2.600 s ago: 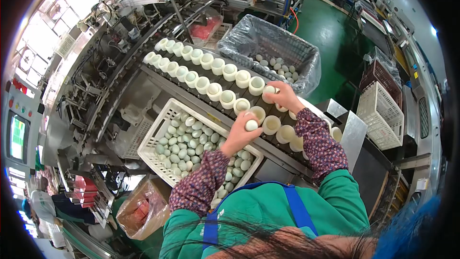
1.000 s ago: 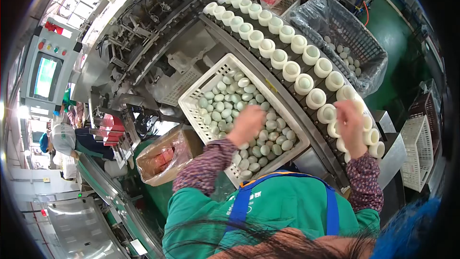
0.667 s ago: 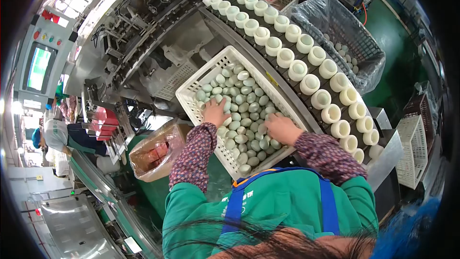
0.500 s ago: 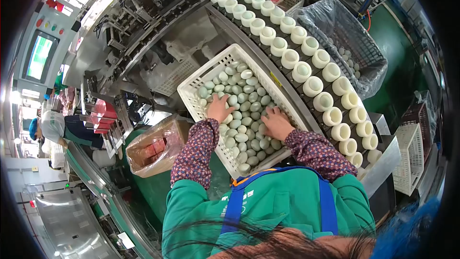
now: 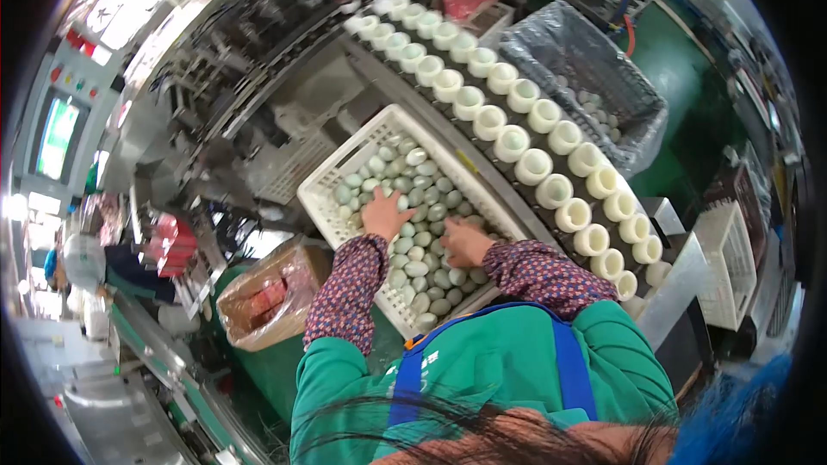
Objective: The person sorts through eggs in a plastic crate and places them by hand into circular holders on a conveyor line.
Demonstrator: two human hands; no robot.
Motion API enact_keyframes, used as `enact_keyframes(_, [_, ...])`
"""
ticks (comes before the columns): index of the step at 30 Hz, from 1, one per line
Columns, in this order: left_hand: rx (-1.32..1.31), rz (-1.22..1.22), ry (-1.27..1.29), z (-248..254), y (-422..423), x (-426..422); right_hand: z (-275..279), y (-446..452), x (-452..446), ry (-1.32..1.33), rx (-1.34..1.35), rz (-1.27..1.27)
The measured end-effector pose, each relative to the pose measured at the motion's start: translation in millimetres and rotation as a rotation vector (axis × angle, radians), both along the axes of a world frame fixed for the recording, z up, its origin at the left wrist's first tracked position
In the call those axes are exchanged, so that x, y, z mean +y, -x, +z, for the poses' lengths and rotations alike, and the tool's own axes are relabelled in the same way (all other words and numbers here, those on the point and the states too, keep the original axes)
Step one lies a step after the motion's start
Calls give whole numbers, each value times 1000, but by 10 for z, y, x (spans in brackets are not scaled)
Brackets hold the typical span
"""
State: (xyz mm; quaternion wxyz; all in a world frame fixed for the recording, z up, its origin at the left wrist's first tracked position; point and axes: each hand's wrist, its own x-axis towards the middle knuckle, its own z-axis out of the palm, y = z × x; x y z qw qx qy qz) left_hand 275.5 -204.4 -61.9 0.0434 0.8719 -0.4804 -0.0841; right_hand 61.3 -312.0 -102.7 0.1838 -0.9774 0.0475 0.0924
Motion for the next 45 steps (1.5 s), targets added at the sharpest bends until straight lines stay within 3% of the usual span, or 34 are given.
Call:
enact_keyframes(6, [20,-52,-56,-49,6,-74,198,-78,13,31,246,32])
enact_keyframes(10, [140,-137,-42,53,78,-18,234,31,-27,22,185,67])
enact_keyframes(14, [460,-144,58,118,246,-96,901,366,-59,-290,84,-68])
enact_keyframes(16, [614,-276,373,305,523,-153,1195,634,-204,-990,15,-185])
enact_keyframes(20, [707,-566,520,888,1198,-487,1828,1361,-646,-1376,-229,-394])
enact_keyframes(22, [725,-706,566,1172,1529,-694,1962,1679,-958,-1244,-360,-607])
enact_keyframes(24, [697,-730,509,1235,1779,-924,1714,1882,-1376,-1026,-528,-787])
enact_keyframes(26, [689,-737,472,1186,1928,-1170,1668,1926,-1594,-787,-612,-1133])
enact_keyframes(27, [613,-747,482,1145,1981,-1277,1524,1931,-1745,-493,-708,-1093])
enact_keyframes(28, [545,-750,474,1116,2025,-1371,1475,1910,-1861,-361,-712,-1076])
enact_keyframes(31, [474,-760,454,1122,2117,-1538,1286,1780,-2037,-144,-804,-983])
enact_keyframes(35, [405,-809,391,1102,2099,-1584,1331,1693,-1985,52,-651,-980])
enact_keyframes(38, [460,-788,427,1221,2152,-1502,1443,1779,-1982,22,-736,-1000])
enact_keyframes(40, [507,-767,453,1302,2224,-1485,1584,1917,-1882,149,-754,-1015])
enact_keyframes(43, [471,-777,419,1331,2460,-1488,1678,2097,-1744,291,-386,-947])
enact_keyframes(45, [390,-790,368,1216,2546,-1544,1569,2111,-1712,292,-347,-942])
